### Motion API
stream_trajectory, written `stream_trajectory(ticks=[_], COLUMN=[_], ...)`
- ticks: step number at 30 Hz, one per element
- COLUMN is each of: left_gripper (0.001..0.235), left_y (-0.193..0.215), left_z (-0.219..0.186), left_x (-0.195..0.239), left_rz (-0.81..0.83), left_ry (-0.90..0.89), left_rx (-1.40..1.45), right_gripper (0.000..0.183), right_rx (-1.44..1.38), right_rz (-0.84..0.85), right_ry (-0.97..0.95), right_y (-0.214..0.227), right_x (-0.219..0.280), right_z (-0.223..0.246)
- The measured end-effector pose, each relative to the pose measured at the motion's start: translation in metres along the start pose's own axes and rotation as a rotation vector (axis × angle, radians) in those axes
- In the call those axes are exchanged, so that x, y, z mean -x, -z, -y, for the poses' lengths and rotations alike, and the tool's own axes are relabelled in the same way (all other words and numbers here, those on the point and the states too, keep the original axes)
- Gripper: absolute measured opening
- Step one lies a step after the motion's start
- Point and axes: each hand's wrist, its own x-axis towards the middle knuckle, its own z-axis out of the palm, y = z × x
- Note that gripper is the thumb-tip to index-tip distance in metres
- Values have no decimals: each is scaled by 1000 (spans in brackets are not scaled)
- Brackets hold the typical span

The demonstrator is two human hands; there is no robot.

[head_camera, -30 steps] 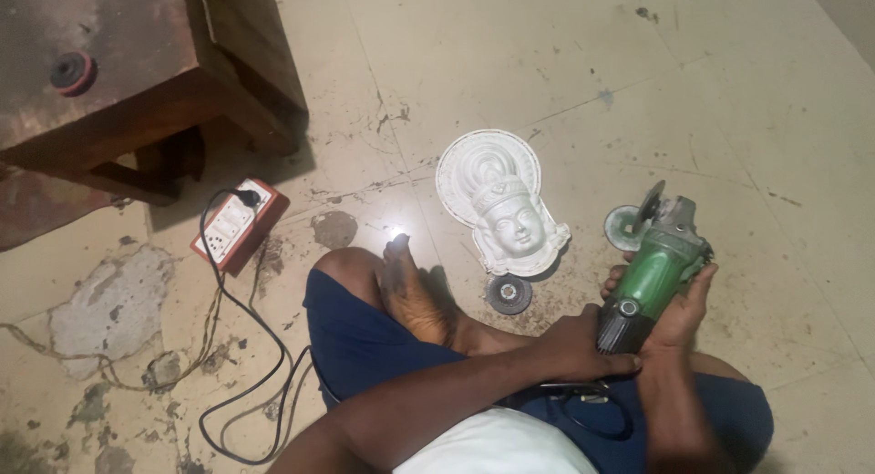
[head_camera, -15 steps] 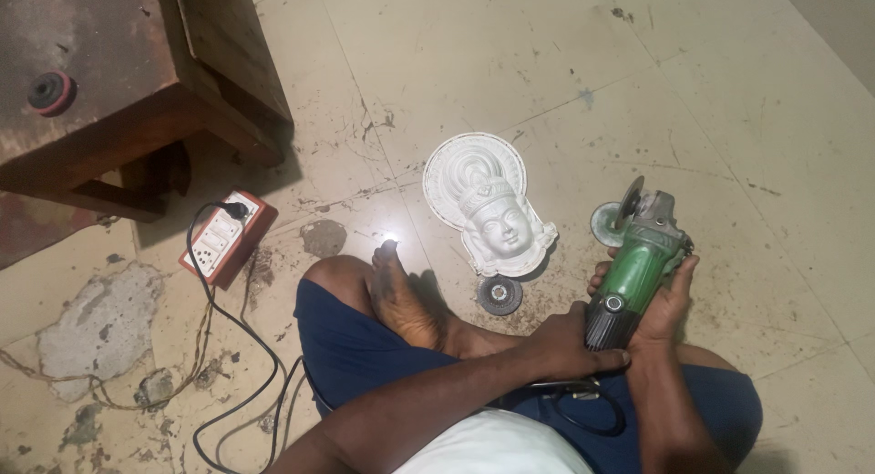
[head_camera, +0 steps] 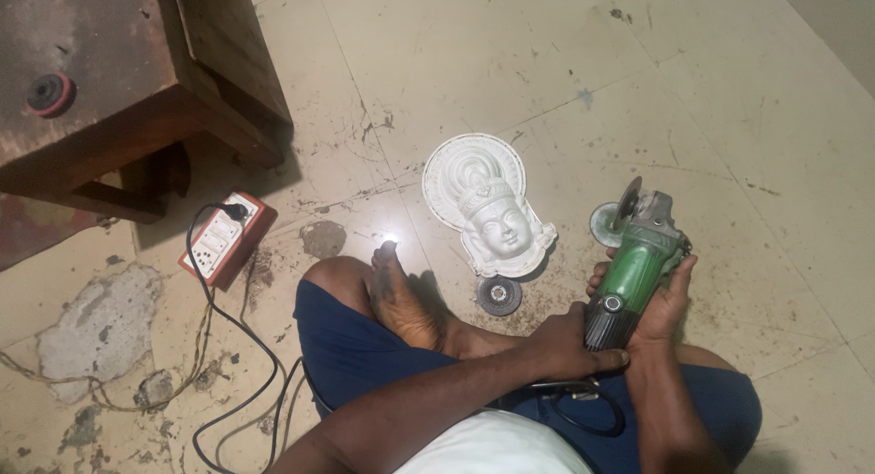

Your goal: The person sits on the floor and uses a green angle grinder to polish a white statue. They change the grinding disc midway through the process and continue polishing different parts of the statue.

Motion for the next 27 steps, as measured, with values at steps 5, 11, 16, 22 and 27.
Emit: stream_trajectory(ticks=[5,11,16,22,27], left_gripper=[100,101,101,101,96], left_y=[0,3,6,3,4], left_z=[0,-5,-9,-7,2], left_x=[0,3,5,5,4], left_rz=[-7,7,4,-23,-12], left_ry=[-4,17,16,19,-26], left_rx=[6,18,20,-1,44], right_gripper=[101,101,100,103,103], right_rx=[9,18,68,32,-32], right_rz=[-9,-13,-48,-3,18], right_ry=[-7,-3,10,-34,-53], right_y=[-3,-6,-7,-5,-14], right_x=[1,3,3,2,8], right_z=[1,3,5,6,11])
